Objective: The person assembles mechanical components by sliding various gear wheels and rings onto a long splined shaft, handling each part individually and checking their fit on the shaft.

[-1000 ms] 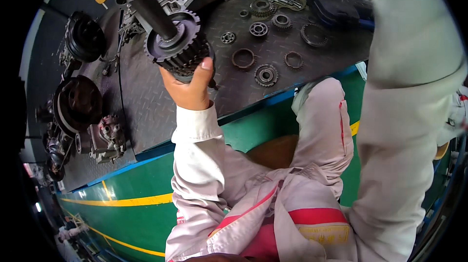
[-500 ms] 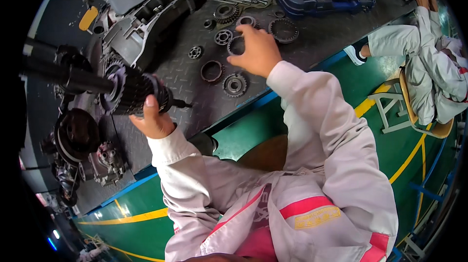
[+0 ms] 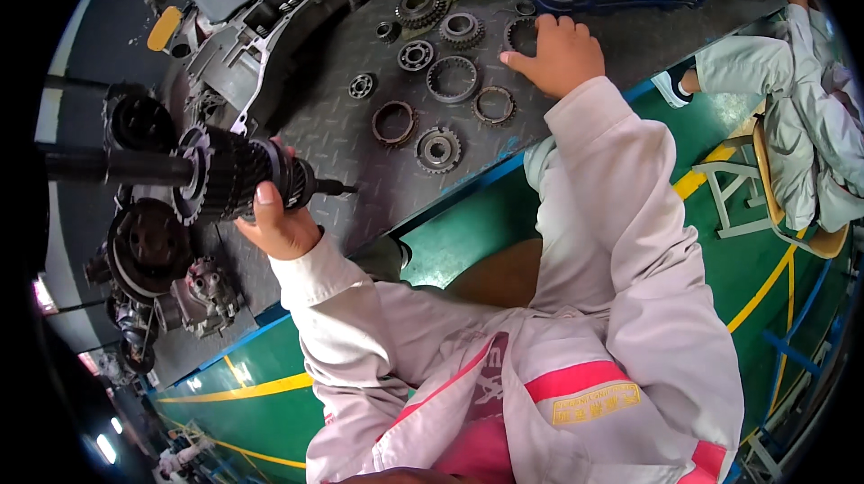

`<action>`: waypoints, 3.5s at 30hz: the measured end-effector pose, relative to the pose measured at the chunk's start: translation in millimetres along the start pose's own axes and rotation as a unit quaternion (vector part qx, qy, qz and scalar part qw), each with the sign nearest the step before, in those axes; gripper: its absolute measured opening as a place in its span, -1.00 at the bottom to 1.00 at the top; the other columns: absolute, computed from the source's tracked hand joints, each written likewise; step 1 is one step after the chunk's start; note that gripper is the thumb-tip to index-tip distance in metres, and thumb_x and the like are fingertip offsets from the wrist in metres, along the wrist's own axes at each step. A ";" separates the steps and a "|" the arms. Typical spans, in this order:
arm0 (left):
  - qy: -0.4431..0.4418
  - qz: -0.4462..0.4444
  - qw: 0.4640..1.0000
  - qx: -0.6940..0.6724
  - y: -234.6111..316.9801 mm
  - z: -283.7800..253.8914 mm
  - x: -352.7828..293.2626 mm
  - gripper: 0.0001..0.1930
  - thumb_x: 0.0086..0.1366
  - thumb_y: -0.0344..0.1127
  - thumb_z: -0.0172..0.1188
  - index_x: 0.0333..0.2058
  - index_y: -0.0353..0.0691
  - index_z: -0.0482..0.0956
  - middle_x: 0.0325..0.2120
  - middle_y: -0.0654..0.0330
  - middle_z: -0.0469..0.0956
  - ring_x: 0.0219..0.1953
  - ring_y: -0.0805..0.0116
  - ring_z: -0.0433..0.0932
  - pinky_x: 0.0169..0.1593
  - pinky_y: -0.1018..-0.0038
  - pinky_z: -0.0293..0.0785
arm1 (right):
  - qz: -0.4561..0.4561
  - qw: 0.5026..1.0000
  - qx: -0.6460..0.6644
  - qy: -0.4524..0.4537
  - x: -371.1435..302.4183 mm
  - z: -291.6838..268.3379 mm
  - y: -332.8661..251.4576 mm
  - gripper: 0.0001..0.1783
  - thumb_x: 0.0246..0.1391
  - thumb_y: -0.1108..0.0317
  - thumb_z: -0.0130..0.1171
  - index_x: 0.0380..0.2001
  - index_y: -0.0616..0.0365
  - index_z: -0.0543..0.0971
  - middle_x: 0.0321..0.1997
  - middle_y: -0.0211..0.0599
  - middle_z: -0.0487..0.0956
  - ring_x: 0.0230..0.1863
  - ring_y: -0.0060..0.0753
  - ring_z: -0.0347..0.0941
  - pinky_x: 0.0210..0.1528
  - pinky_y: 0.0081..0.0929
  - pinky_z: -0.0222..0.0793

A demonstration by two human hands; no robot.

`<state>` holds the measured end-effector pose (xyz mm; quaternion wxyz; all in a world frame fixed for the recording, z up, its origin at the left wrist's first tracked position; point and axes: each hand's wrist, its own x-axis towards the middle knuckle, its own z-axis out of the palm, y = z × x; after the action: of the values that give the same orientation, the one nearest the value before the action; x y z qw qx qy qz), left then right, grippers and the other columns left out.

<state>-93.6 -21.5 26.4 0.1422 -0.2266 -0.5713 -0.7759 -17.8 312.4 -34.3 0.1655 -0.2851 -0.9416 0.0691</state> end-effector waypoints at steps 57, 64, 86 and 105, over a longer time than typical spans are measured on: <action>-0.059 -0.054 0.996 0.041 4.1 4.2 5.0 -0.25 -0.18 -0.30 0.45 0.06 -0.20 0.33 -0.12 0.07 0.56 -0.08 0.29 0.55 0.01 0.38 0.44 | -0.361 0.780 0.511 0.006 -56.3 -148.2 -254.1 -0.02 -0.22 0.60 0.37 0.28 0.46 0.09 0.26 0.04 0.28 0.08 -0.32 0.43 0.10 -0.48 0.40; -0.075 -0.052 0.993 0.079 6.7 4.4 7.4 -0.27 -0.17 -0.28 0.46 0.03 -0.18 0.35 -0.12 0.07 0.56 -0.08 0.29 0.56 0.01 0.38 0.44 | -0.363 0.747 0.554 -0.048 -54.9 -148.8 -258.3 -0.01 -0.22 0.60 0.36 0.29 0.45 0.07 0.26 0.07 0.28 0.07 -0.33 0.44 0.08 -0.50 0.39; -0.053 -0.064 0.993 -0.080 16.5 2.4 0.7 -0.21 -0.28 -0.35 0.46 0.04 -0.17 0.36 -0.16 0.04 0.57 -0.10 0.16 0.59 -0.01 0.35 0.46 | -0.413 0.624 0.647 -0.148 -24.9 -129.6 -248.4 0.25 -0.38 -0.03 0.56 0.26 0.48 0.13 0.21 0.02 0.35 0.24 -0.07 0.29 0.22 -0.30 0.25; -0.033 -0.045 0.998 -0.014 22.3 6.7 -3.1 -0.23 -0.28 -0.30 0.51 0.01 -0.17 0.39 -0.19 0.05 0.58 -0.11 0.15 0.59 -0.03 0.34 0.47 | -0.390 0.616 0.671 -0.139 -26.6 -129.5 -243.8 0.35 -0.45 -0.24 0.52 0.25 0.48 0.13 0.17 0.00 0.39 0.19 -0.04 0.34 0.24 -0.20 0.23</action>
<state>-79.1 -22.0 44.8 0.0847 -0.2280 -0.5747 -0.7814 -76.8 100.2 134.4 0.1896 0.3118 -0.6673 0.6492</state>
